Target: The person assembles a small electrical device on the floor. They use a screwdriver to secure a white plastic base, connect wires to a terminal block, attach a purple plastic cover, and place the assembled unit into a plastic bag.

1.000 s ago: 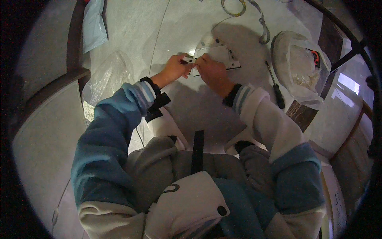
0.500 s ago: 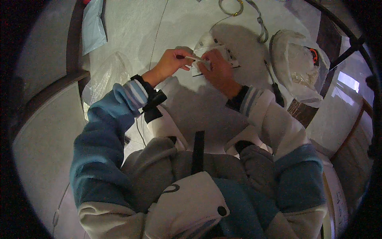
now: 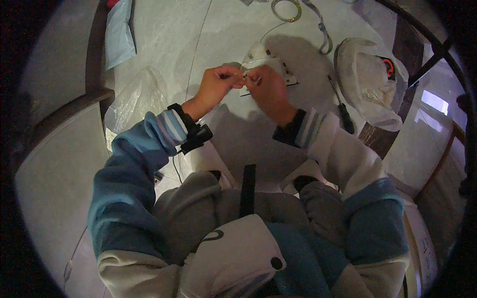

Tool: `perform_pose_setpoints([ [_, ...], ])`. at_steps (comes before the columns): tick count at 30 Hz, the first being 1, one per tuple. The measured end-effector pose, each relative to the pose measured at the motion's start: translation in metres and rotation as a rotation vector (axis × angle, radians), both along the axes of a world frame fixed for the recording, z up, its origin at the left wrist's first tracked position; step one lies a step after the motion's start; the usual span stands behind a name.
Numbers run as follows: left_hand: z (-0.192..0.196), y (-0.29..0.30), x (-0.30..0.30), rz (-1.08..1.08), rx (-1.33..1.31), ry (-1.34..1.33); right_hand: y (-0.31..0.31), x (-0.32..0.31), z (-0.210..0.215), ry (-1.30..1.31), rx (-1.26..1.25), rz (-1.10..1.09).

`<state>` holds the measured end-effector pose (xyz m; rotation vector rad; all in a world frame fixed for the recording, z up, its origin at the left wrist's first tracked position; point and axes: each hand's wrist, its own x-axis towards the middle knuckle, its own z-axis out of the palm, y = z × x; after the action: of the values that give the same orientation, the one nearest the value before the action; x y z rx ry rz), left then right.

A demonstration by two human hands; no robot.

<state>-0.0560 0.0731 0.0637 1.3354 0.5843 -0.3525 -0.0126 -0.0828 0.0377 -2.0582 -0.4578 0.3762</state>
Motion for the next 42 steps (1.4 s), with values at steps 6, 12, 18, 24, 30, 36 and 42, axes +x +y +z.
perform_pose_setpoints([
  [6,0.001,-0.007,-0.008,0.037,0.023,0.017,0.001,-0.008,0.006,-0.153,-0.078,-0.011],
  [12,0.001,-0.009,-0.012,0.061,-0.023,0.095,-0.003,-0.01,0.005,-0.208,-0.202,0.046],
  [18,0.006,-0.019,-0.014,0.194,-0.028,0.038,0.0,-0.008,0.008,0.101,-0.037,-0.06],
  [24,0.006,-0.024,-0.019,0.205,0.051,0.02,0.001,-0.009,0.012,-0.093,-0.119,0.038],
  [30,0.001,-0.024,-0.017,0.246,0.014,-0.014,-0.005,-0.004,0.002,-0.429,-0.126,0.229],
  [36,0.001,-0.024,-0.013,0.237,-0.007,-0.026,-0.007,0.013,-0.008,-0.643,-0.223,0.341],
  [42,0.003,-0.02,-0.009,0.209,-0.022,0.048,-0.015,0.021,-0.003,-0.385,0.042,0.378],
])
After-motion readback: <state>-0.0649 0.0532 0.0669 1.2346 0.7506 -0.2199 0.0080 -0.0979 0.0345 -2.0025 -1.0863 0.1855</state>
